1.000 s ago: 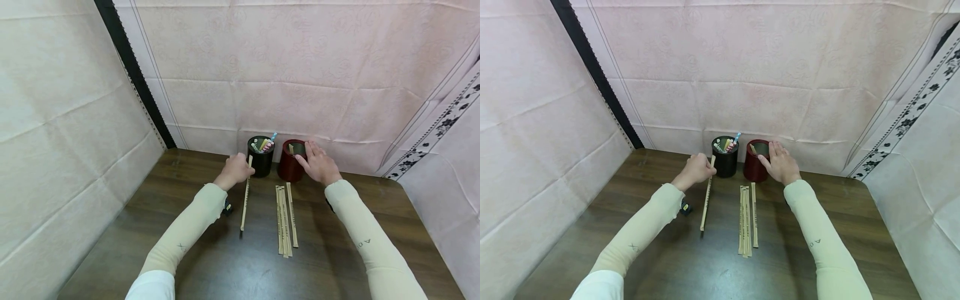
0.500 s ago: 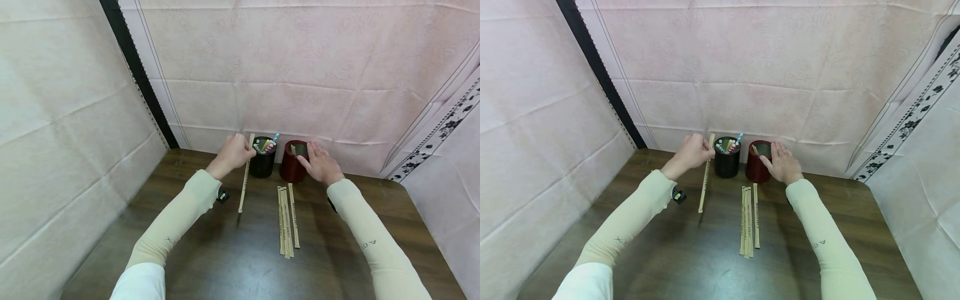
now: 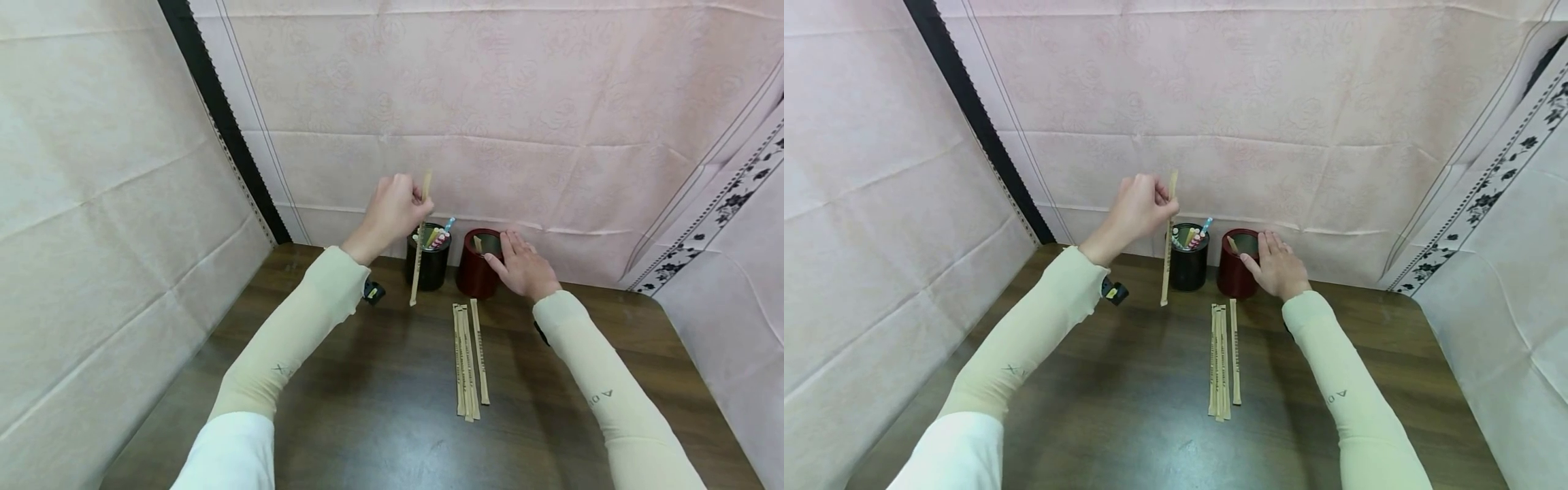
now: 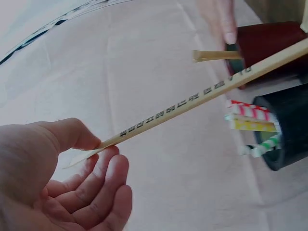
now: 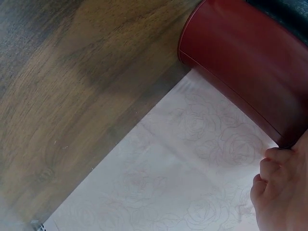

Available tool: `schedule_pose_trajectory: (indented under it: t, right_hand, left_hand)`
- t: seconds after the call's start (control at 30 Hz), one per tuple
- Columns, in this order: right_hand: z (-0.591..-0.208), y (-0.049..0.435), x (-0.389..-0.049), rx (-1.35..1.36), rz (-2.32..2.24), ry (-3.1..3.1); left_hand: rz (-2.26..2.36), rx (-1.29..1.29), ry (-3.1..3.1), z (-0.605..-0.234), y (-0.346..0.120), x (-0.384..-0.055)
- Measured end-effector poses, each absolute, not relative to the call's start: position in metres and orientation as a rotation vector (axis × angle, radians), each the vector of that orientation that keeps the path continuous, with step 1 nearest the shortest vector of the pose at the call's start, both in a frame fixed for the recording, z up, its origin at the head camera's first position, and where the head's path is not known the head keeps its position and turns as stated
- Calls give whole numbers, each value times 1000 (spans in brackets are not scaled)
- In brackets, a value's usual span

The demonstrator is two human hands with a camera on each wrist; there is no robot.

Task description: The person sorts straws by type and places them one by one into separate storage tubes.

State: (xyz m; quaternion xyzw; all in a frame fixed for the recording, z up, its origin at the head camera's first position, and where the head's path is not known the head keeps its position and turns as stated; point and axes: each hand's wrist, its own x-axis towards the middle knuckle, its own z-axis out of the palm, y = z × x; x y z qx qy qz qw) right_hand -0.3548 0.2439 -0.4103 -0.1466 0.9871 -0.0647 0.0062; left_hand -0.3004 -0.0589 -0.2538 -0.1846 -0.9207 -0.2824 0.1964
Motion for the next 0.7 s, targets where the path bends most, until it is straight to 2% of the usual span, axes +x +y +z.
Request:
schedule_pose_trajectory:
  t: [0.37,0.7]
  right_hand:
    - [-411,245,-354,-456,-203,3087]
    - [-412,245,-355,-446,-227,3101]
  left_hand:
    - [-880,-489,-2431,-219,-35,-309]
    - [-984,-481,-2333,-222,-14,-320]
